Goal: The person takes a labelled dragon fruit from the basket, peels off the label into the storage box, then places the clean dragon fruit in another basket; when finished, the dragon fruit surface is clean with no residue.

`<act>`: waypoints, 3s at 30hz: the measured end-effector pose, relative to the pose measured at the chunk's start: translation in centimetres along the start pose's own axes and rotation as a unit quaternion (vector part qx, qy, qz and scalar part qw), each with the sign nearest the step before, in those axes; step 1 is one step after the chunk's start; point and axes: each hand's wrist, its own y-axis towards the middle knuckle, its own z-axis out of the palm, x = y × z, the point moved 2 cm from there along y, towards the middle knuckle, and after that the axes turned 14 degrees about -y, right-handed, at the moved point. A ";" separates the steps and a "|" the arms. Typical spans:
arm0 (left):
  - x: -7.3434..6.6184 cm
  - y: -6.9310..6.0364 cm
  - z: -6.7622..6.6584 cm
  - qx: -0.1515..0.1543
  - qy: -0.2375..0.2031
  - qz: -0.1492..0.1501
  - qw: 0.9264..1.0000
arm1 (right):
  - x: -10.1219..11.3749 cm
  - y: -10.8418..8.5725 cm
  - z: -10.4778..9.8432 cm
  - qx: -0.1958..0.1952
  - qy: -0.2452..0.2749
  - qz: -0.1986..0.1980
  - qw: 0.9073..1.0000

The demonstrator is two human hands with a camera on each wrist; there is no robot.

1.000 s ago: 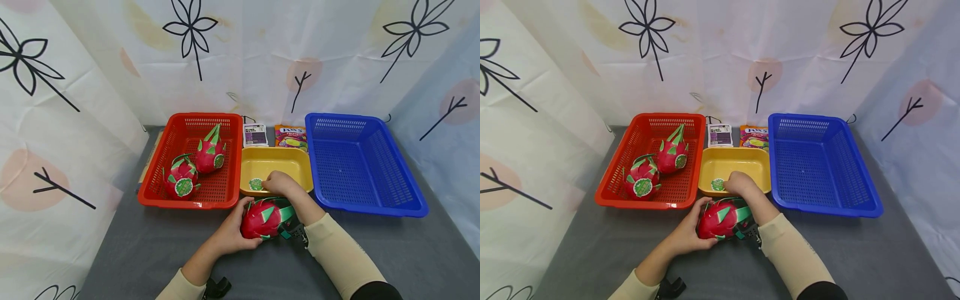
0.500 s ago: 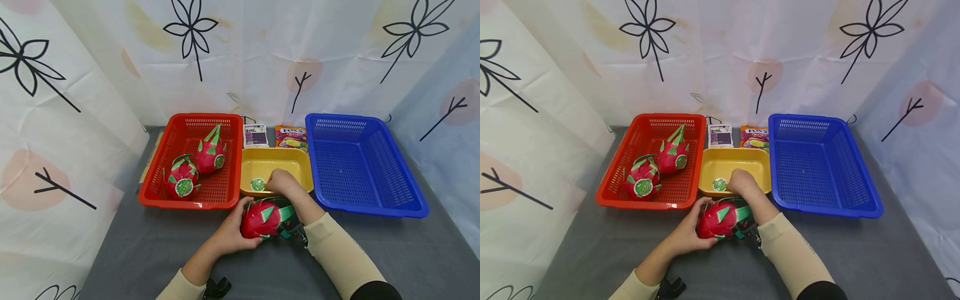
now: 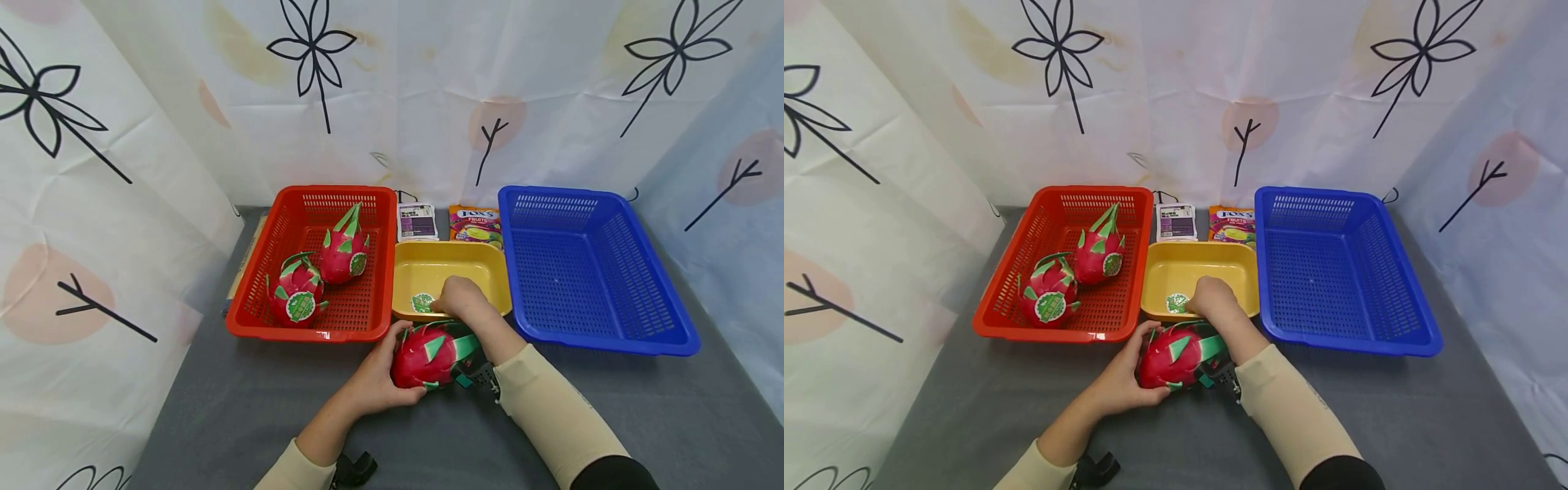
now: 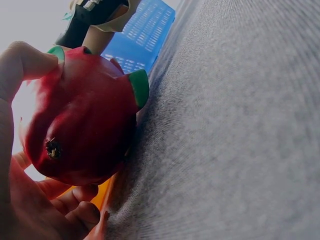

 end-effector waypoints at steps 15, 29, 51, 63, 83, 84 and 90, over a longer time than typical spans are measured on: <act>0.0 0.0 0.1 0.003 -0.003 0.005 1.000 | -0.5 -4.8 -3.5 -0.059 0.095 -0.050 0.992; 0.1 0.0 0.2 0.010 -0.027 0.011 1.000 | -3.8 -12.5 -7.2 -0.221 0.232 -0.114 0.940; 0.6 0.2 0.2 0.015 -0.085 0.037 0.996 | -17.4 -16.7 -7.8 -0.375 0.271 -0.042 0.886; 0.7 0.1 0.2 0.016 -0.078 0.036 0.996 | -24.6 -17.8 -4.9 -0.362 0.300 0.120 0.874; 0.7 -0.1 0.2 0.021 -0.091 0.055 0.994 | -28.3 -16.2 -1.4 -0.316 0.396 0.197 0.839; 0.7 -0.1 0.2 0.025 -0.096 0.057 0.993 | -28.4 -16.2 -1.4 -0.323 0.425 0.186 0.825; 0.0 -0.3 0.3 0.064 -0.147 0.076 0.984 | -29.2 -15.6 -1.0 -0.318 0.545 0.118 0.767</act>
